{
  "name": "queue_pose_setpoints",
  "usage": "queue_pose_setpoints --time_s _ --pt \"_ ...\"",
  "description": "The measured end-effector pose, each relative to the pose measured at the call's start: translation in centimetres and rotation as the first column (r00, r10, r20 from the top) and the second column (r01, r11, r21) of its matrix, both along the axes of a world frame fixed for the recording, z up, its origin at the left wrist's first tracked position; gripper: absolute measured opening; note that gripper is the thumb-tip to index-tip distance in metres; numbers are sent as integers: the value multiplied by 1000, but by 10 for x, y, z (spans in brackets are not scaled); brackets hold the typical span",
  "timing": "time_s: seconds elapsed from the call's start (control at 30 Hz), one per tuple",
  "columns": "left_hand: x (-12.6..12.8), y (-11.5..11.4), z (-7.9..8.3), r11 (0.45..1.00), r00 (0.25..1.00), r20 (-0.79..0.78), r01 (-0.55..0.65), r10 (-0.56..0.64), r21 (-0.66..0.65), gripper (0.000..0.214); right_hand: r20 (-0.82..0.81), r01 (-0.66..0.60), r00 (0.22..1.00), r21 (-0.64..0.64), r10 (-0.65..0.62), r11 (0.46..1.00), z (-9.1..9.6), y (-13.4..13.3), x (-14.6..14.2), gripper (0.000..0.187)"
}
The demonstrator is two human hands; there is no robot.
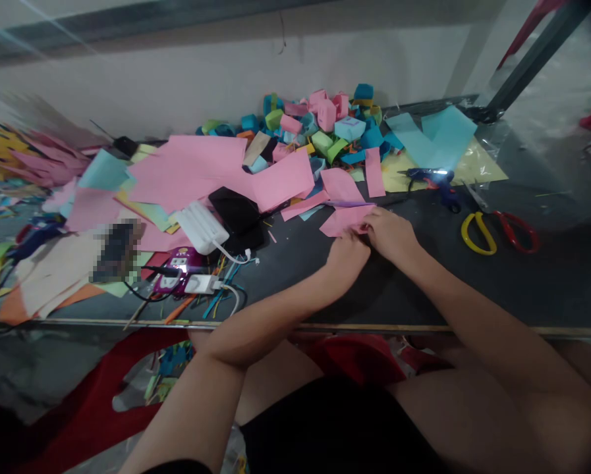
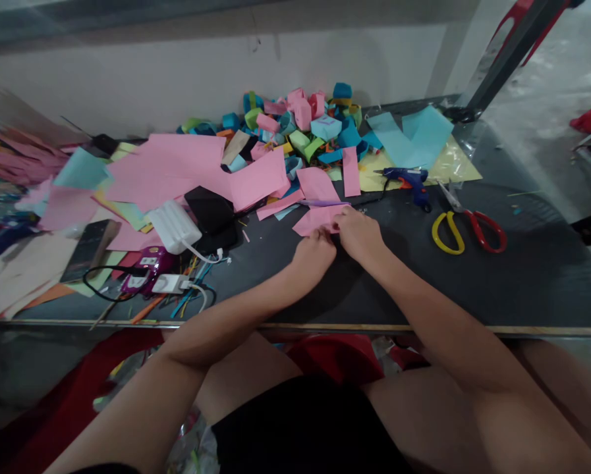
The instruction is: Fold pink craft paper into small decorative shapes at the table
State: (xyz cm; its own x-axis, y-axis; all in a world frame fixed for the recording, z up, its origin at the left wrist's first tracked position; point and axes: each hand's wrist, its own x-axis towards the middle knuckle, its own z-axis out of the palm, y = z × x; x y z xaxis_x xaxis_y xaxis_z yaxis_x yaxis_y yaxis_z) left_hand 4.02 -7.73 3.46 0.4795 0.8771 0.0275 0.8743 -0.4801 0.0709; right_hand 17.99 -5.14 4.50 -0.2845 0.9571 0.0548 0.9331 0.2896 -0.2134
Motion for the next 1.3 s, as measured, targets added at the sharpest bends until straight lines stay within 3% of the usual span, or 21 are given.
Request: queue_pose_setpoints --time_s 0.03,0.13,0.37,0.5,0.57,0.63,0.73,0.87,0.93,1.0,1.1,1.2,1.3 --pt "8 -8 -2 998 996 -53 -67 68 19 50 12 -18 1000 2 18 1000 -1 -1 -2 30" --pt "18 -21 -6 994 990 -94 -109 110 7 52 23 -98 995 28 98 995 -5 2 1 29" --pt "16 -20 4 982 985 -69 -162 155 -96 53 32 -227 973 -3 227 974 -1 14 14 28" --pt "17 -21 6 958 973 -92 -227 213 -173 57 145 -154 975 -113 169 982 5 -3 -3 32" --pt "17 -20 5 942 960 -122 -272 252 -196 62 195 -105 973 -101 123 989 4 -16 -14 41" --pt "16 -19 4 934 953 -126 -296 275 -199 70 205 -147 966 -56 156 988 3 -26 -22 50" --pt "15 -20 7 938 952 -120 -298 280 -175 69 205 -182 958 -95 198 979 7 -31 -25 52" --pt "4 -8 18 975 984 -82 -168 157 -145 48 199 -143 967 -96 160 985 14 -20 -17 38" --pt "-13 10 22 985 995 5 -97 99 -140 36 162 -130 977 -55 137 990 11 -9 -8 27" --pt "-35 35 20 992 987 136 -68 83 -110 29 17 -152 988 11 152 988 3 4 1 24" --pt "-69 74 7 945 903 425 194 -67 -265 22 -214 -137 967 13 137 990 -10 20 15 19" --pt "-89 97 -6 892 814 580 287 -35 -349 26 -308 -104 948 -48 84 993 -18 26 22 15" --pt "-93 102 -13 889 770 637 316 -37 -331 24 -318 -104 945 -61 80 993 -19 26 20 16"
